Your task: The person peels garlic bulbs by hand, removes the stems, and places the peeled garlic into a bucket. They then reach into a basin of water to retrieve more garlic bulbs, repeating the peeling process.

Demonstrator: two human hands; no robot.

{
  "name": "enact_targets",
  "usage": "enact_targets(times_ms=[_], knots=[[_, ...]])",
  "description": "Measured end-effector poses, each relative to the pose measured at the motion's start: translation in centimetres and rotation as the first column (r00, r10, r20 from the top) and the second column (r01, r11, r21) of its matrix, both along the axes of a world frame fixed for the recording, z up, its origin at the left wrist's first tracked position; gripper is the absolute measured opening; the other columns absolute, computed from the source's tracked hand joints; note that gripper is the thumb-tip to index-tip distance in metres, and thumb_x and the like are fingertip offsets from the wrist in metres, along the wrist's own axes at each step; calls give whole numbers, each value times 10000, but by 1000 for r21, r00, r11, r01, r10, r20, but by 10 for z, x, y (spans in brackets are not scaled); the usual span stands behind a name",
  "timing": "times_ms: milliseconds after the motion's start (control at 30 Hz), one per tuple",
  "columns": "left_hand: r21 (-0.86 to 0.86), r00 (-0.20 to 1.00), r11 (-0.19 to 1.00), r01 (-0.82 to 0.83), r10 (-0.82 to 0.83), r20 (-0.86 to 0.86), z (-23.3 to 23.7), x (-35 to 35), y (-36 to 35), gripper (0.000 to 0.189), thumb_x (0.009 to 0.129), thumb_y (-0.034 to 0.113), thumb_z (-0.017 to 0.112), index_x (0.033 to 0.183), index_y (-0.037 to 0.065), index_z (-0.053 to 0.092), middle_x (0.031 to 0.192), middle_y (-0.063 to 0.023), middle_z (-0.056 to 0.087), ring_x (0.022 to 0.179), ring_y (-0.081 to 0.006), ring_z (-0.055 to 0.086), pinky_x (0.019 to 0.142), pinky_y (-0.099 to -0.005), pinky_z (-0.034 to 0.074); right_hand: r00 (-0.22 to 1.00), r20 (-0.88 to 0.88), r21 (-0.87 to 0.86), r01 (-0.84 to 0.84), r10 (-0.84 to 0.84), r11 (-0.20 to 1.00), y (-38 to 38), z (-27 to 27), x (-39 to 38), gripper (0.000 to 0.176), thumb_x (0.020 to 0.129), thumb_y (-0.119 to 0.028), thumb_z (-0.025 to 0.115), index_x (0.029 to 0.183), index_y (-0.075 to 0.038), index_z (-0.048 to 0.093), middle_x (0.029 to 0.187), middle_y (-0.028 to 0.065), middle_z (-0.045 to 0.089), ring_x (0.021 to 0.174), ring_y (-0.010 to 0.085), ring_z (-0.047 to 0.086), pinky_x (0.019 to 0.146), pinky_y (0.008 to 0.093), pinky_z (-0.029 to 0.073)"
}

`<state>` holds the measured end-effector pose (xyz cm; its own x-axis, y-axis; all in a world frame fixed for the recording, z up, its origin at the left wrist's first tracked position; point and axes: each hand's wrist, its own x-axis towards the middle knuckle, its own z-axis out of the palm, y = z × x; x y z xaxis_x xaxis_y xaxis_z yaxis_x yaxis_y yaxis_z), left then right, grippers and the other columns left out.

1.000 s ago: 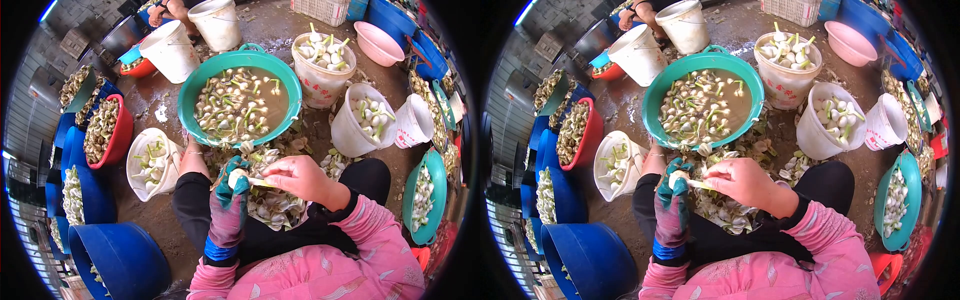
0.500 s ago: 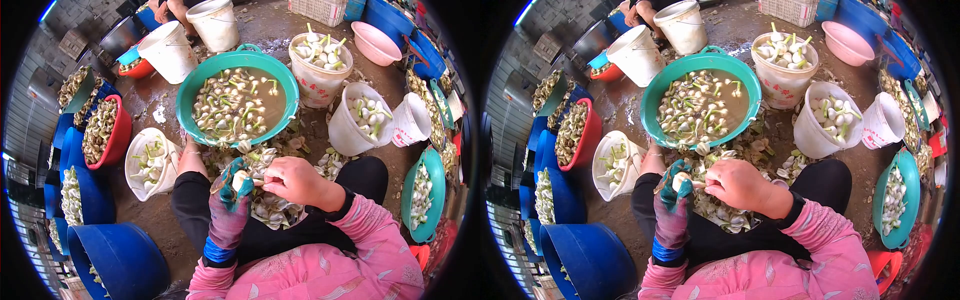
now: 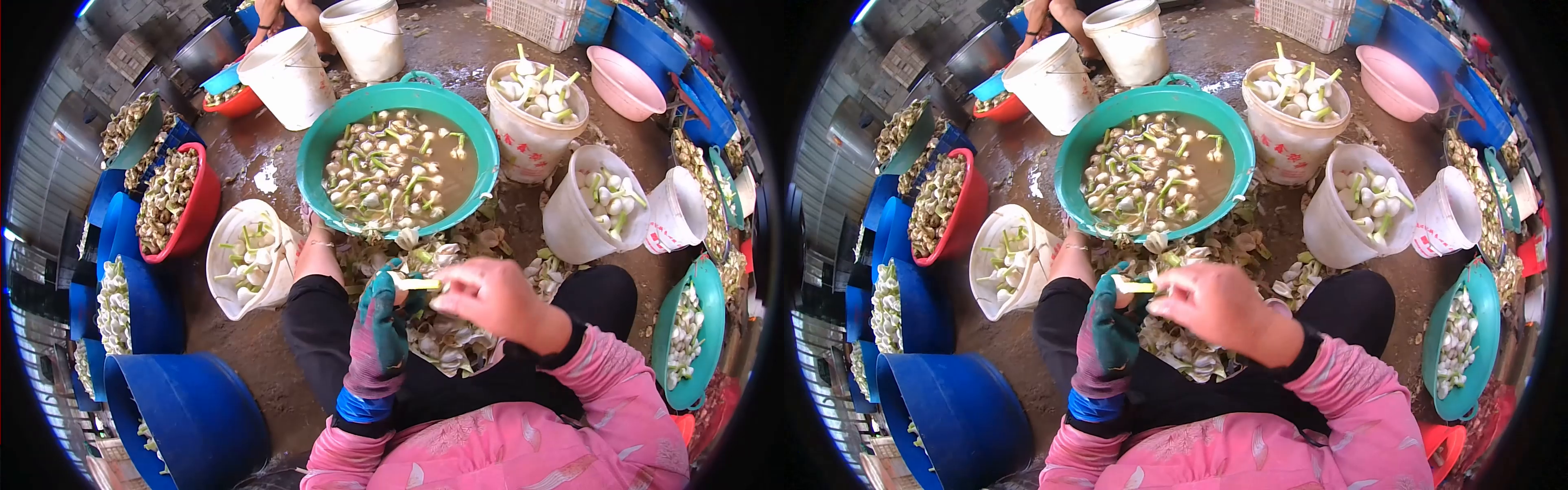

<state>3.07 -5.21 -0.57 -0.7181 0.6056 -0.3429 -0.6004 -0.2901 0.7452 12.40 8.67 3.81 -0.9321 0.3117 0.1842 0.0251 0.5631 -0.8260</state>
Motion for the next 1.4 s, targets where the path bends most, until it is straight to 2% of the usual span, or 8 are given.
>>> enact_targets(times_ms=[167,600,667,967,1067,1133,1333,1400], knots=[[-89,941,993,-79,45,-336,8,11,4,362,881,228,466,1158,-3,442,845,18,495,753,-46,441,695,-196,394,991,56,-640,130,-123,757,-18,-22,-3,156,786,-121,588,828,30,580,669,33,554,571,54,496,492,212,394],[-5,978,1000,12,-13,-209,10,21,10,383,881,285,449,1143,7,437,1000,-46,516,840,-111,496,758,-239,411,974,-133,-529,85,-181,845,-16,-19,1,125,807,-68,533,885,27,558,717,14,534,599,46,479,516,203,401],[288,965,952,108,-170,201,12,18,9,401,881,310,430,1159,21,409,1011,-77,531,858,-166,527,766,-285,422,988,-2,-812,89,-156,576,-14,-22,0,117,813,-76,528,880,14,560,708,3,531,582,42,463,508,191,391],[437,960,884,167,-246,131,11,10,3,460,851,334,459,1188,27,397,1074,-117,514,935,-215,507,772,-344,415,987,-43,-865,40,-153,500,-2,-9,-1,145,842,-116,492,880,10,551,712,-1,531,567,47,446,500,181,372],[387,980,905,178,-199,16,11,7,3,518,829,334,486,1227,32,348,1094,-104,502,974,-204,493,811,-331,401,978,-133,-778,0,-164,628,-5,-6,-2,186,848,-174,504,892,2,545,722,35,543,586,80,481,515,217,397],[233,991,965,120,-104,-82,15,8,3,447,867,267,458,1227,20,360,1040,-42,502,954,-154,483,815,-300,393,985,-159,-260,-115,75,959,-7,-6,1,231,855,-217,498,939,-4,525,710,68,537,607,117,505,557,254,421],[216,990,967,133,-119,-76,9,10,-2,413,877,242,440,1206,-2,390,986,-23,502,906,-111,470,803,-239,366,992,-123,-527,-90,29,845,-6,2,3,279,871,-273,470,930,-11,544,651,59,541,575,111,535,529,240,420],[179,987,974,138,-119,-112,10,10,-2,408,879,236,435,1203,-9,392,972,-21,502,887,-103,465,798,-229,358,917,203,-768,-70,345,637,3,4,5,295,888,-281,429,938,-15,545,618,30,520,533,77,516,483,203,401]])
